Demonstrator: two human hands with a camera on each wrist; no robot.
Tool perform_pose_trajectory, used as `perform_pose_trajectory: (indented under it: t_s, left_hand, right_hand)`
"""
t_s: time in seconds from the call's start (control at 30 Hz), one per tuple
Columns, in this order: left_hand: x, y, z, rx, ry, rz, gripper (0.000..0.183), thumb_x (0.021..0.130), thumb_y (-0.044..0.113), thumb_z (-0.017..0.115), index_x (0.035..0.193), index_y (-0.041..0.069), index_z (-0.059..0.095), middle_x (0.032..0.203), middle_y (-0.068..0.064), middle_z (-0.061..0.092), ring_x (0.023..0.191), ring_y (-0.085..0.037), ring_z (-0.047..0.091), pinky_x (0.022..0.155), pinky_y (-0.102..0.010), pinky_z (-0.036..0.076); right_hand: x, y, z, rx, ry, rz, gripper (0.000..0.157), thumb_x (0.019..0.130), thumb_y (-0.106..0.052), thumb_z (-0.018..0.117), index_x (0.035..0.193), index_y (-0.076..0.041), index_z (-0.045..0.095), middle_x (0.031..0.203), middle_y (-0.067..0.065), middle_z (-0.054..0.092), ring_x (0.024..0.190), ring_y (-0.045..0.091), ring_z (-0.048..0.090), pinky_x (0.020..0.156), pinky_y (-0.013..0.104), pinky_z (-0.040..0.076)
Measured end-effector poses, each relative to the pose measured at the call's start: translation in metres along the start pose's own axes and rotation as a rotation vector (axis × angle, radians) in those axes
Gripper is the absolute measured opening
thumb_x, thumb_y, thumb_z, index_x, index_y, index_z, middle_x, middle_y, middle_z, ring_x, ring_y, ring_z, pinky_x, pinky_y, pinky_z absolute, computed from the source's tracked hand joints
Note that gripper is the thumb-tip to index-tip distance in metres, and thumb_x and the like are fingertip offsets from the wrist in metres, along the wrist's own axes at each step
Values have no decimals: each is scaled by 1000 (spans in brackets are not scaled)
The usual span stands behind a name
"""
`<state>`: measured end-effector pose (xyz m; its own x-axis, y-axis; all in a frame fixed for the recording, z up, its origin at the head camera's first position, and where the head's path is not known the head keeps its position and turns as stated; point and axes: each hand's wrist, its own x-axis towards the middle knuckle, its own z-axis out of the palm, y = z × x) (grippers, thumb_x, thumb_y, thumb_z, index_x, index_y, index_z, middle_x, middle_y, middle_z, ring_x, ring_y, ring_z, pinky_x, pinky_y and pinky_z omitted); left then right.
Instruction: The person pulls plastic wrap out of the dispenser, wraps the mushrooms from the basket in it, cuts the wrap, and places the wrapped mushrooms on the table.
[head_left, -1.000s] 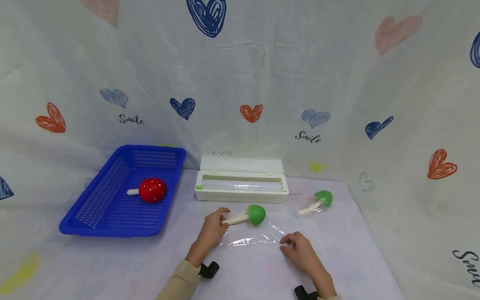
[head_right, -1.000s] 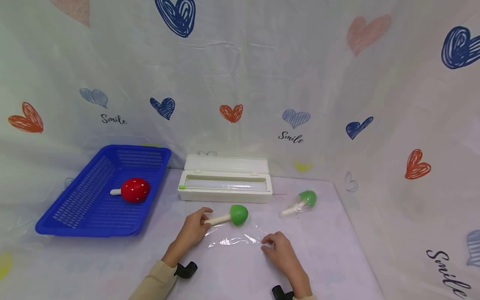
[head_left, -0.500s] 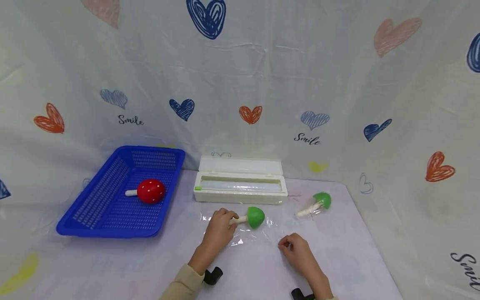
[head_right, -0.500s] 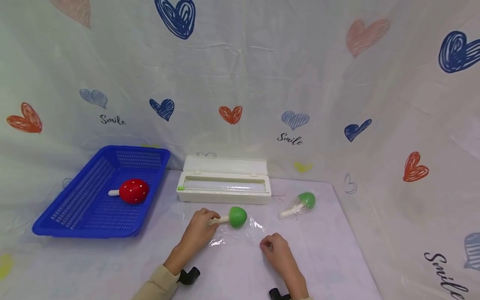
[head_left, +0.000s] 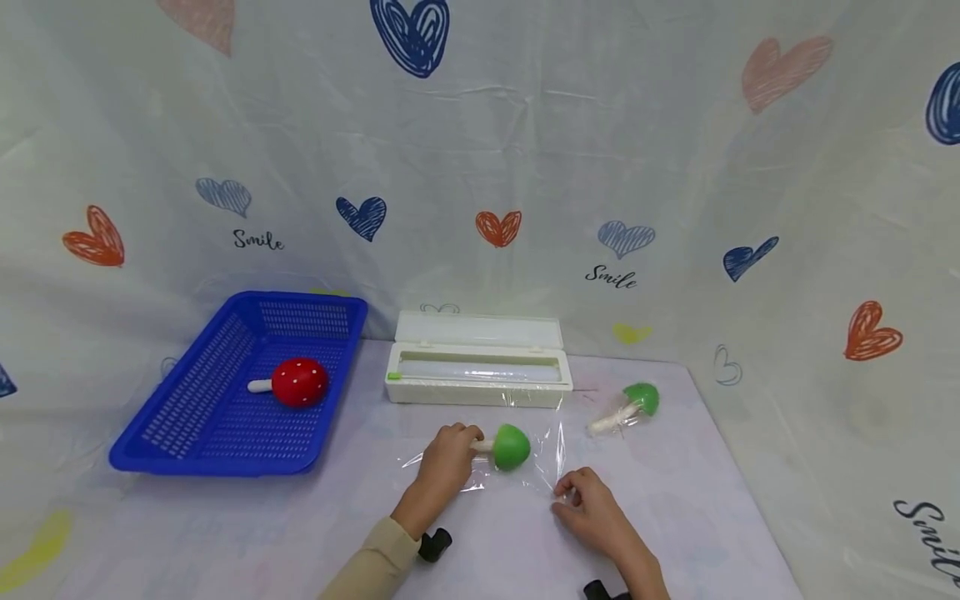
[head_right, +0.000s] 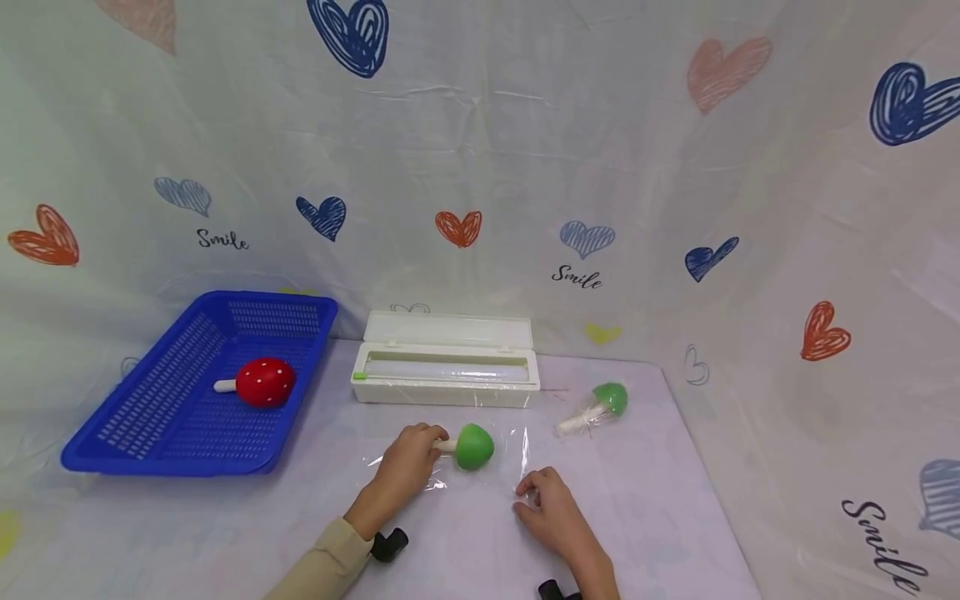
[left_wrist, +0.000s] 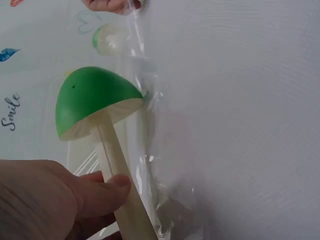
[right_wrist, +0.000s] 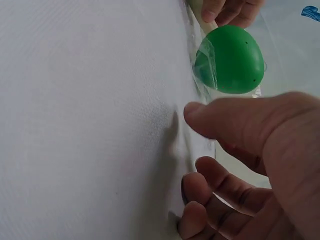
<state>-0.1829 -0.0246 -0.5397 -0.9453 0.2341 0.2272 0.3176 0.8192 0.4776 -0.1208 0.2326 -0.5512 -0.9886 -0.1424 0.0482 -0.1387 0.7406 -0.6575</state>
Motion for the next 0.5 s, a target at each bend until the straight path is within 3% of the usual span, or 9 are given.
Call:
perform_pose_trajectory:
  t_s: [0.23, 0.37, 0.5]
  left_hand:
    - [4, 4, -4, 38, 30, -2, 18, 84, 1, 80, 100, 9, 80, 95, -7, 68, 84, -22, 63, 69, -34, 56]
    - [6, 3, -1, 56, 40, 4, 19, 84, -1, 79, 99, 9, 82, 92, -6, 65, 81, -22, 61, 67, -34, 55]
    - [7, 1, 5, 104, 85, 16, 25, 81, 2, 82, 103, 13, 81, 92, -5, 72, 82, -25, 67, 68, -36, 55]
  right_hand:
    - [-1, 0, 2, -27, 7, -24, 21, 84, 7, 70, 84, -14, 68, 80, -8, 57, 72, 0, 49, 65, 22, 47]
    - [3, -3, -5, -25, 8, 2, 17, 90, 3, 68, 89, -14, 71, 79, -10, 61, 72, 0, 52, 65, 21, 49]
    - [10, -9, -16, -13, 58, -2, 11, 92, -2, 71, 93, -13, 73, 81, -10, 66, 74, 0, 57, 64, 21, 49]
